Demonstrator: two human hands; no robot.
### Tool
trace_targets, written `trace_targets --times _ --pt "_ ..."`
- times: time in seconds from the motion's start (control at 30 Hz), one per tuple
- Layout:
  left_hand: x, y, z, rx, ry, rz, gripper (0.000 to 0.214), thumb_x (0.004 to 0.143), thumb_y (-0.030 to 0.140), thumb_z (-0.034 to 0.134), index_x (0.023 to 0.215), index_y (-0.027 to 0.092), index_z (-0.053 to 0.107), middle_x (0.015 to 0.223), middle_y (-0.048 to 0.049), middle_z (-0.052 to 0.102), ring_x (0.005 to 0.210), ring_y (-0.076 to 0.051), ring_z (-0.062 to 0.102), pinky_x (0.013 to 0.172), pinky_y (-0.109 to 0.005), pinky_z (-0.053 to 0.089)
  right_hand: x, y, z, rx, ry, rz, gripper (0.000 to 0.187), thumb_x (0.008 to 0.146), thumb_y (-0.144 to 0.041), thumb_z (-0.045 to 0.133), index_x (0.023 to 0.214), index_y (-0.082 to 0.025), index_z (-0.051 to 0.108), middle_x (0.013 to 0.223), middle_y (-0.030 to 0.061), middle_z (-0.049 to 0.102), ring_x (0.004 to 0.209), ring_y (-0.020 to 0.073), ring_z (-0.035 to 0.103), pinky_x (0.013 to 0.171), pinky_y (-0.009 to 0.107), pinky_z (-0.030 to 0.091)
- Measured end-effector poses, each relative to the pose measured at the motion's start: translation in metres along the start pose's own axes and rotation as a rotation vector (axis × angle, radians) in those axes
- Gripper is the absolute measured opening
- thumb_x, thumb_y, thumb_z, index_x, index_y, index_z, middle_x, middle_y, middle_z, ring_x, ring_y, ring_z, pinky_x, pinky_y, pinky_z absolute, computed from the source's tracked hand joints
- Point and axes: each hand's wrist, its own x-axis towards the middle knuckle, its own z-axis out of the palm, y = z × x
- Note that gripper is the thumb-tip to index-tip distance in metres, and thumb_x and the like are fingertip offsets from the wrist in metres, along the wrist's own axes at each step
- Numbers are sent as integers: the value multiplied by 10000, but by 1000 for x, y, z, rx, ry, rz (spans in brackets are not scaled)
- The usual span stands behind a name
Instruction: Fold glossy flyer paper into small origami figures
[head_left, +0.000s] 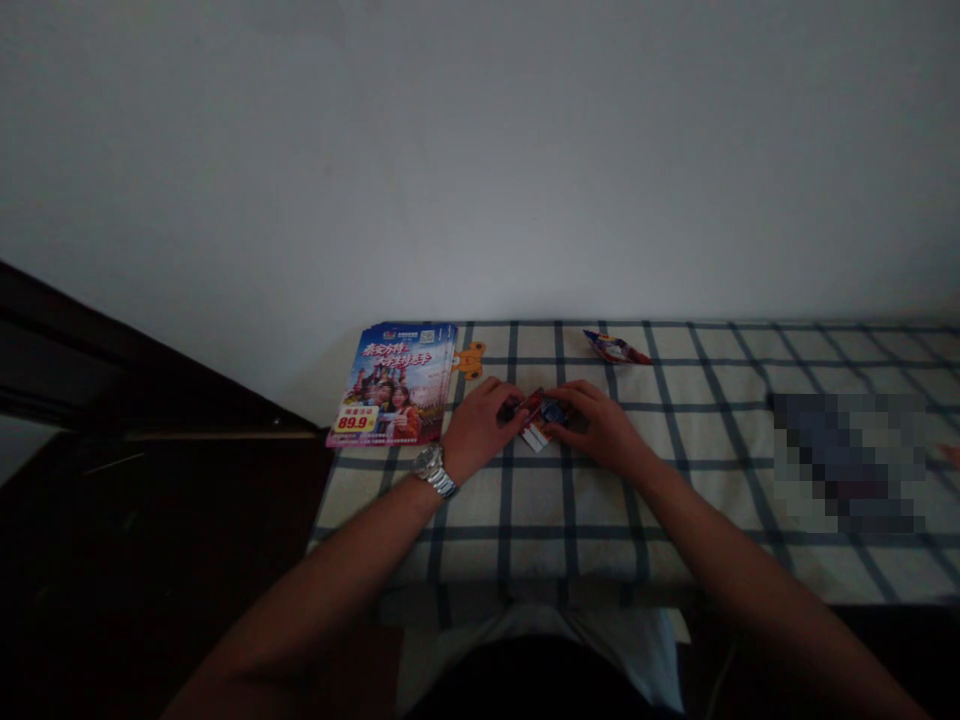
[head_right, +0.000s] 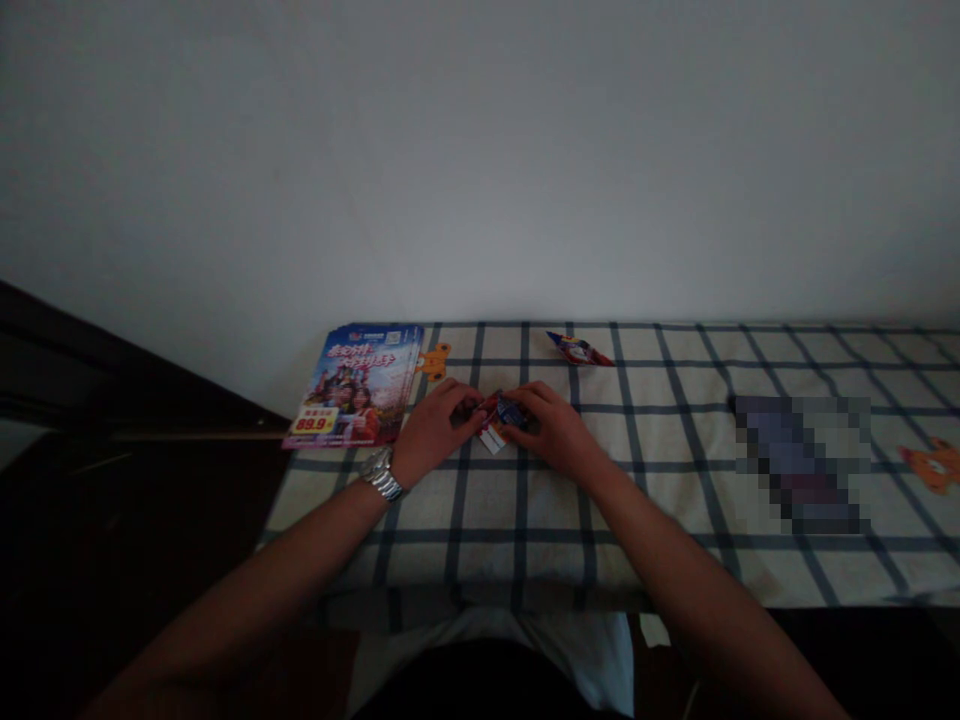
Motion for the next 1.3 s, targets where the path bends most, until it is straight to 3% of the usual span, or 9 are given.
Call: trace_targets --times 0.17,0.43,0.93,1.3 --pt "0 0 1 25 7 26 231 968 296 625 1193 245 642 1063 -38 619 973 -206 635 874 -354 533 1 -6 -1 -12 4 -17 408 913 -348 714 1311 -291 647 1179 98 676 1071 281 671 954 460 575" --pt "-1 4 1 84 0 86 364 910 420 724 1206 226 639 1129 -59 621 1074 -243 610 940 -381 517 3 -9 -2 -16 14 -15 388 900 -311 726 1278 -266 654 1157 101 692 1058 282 673 945 458 565" --pt "-1 4 4 17 12 57 250 971 341 634 1189 219 653 1072 -44 626 985 -198 630 907 -341 532 3 -12 3 -52 47 -33 344 942 -349 680 1278 -277 658 1217 108 670 1108 281 667 984 462 571" --pt "-1 4 3 6 -1 30 305 953 241 626 1258 225 618 1066 -44 627 943 -192 638 856 -331 545 0 -9 4 -121 7 -60 428 964 -228 600 1384 -307 589 1270 110 649 1139 290 647 989 471 562"
